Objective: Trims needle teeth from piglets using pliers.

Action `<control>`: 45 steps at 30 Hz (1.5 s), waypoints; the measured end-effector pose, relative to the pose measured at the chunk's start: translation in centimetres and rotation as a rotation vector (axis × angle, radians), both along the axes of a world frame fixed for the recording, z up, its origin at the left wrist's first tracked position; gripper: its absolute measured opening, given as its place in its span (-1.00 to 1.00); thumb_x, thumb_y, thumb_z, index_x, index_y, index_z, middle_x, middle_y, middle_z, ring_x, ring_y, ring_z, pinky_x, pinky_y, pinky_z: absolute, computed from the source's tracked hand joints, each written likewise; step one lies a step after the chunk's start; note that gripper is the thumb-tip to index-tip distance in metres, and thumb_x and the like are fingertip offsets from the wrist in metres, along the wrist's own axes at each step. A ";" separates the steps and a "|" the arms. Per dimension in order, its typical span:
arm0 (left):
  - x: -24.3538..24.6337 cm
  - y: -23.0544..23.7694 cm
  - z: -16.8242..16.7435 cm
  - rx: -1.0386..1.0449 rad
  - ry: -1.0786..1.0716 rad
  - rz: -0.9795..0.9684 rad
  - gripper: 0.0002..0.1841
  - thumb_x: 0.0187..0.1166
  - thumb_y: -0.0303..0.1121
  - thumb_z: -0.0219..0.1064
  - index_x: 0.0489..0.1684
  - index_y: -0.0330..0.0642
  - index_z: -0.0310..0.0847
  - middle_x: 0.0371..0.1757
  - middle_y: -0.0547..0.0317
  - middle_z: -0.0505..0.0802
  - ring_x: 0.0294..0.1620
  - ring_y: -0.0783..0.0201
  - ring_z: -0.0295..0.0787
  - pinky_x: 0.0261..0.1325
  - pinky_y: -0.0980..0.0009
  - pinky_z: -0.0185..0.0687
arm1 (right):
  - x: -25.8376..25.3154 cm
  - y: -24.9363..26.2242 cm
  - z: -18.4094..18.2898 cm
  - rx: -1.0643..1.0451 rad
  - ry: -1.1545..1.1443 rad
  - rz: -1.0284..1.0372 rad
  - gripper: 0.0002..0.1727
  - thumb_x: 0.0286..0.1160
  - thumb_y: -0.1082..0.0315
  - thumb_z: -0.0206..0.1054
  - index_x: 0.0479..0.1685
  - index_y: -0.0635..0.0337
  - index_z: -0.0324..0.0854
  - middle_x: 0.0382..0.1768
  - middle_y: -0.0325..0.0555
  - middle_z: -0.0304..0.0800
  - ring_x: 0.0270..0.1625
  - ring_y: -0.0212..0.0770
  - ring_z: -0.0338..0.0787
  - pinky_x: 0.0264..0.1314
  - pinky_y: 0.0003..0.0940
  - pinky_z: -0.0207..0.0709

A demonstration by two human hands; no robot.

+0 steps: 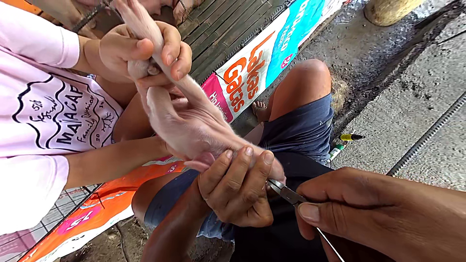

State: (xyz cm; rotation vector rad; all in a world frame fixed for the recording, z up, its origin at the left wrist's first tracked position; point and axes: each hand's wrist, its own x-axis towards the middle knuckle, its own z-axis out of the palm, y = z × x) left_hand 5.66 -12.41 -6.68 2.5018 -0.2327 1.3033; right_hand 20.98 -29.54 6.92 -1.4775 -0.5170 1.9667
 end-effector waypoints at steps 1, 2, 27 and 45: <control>0.0 0.0 0.0 0.006 -0.003 0.001 -0.69 0.71 -0.33 0.07 0.19 -0.21 0.68 0.31 0.09 0.78 0.37 0.20 0.61 0.56 0.35 0.31 | -0.1 0.0 0.0 -0.006 0.014 -0.015 -0.67 0.90 0.27 -0.03 -0.13 0.10 0.66 -0.55 -0.26 0.79 -0.66 -0.42 0.73 -0.66 -0.55 0.61; 0.0 0.0 -0.1 0.016 -0.005 0.004 -0.70 0.72 -0.33 0.07 0.17 -0.21 0.67 0.29 0.09 0.79 0.37 0.20 0.62 0.56 0.34 0.31 | -0.1 -0.1 -0.1 -0.014 0.029 -0.033 -0.67 0.90 0.27 -0.03 -0.12 0.11 0.66 -0.55 -0.25 0.79 -0.66 -0.41 0.73 -0.66 -0.55 0.61; 1.2 1.3 0.9 0.191 -0.077 0.000 -0.81 0.72 -0.33 0.25 -0.22 -0.30 0.57 0.06 -0.06 0.89 0.25 0.00 0.77 0.48 0.13 0.49 | 0.1 -2.4 -2.6 0.325 -0.136 -0.510 -0.62 0.91 0.15 -0.06 -0.04 0.09 0.66 -0.49 -0.19 0.81 -0.62 -0.38 0.76 -0.69 -0.52 0.65; 2.5 1.1 0.1 0.235 -0.071 0.030 -0.82 0.62 -0.40 0.36 0.00 -0.33 0.66 0.03 -0.13 0.88 0.12 -0.04 0.81 0.30 0.11 0.66 | 2.6 0.7 -7.1 0.389 0.006 -0.558 -0.57 0.86 0.06 0.03 -0.04 0.18 0.70 -0.49 -0.09 0.76 -0.64 -0.39 0.68 -0.66 -0.59 0.57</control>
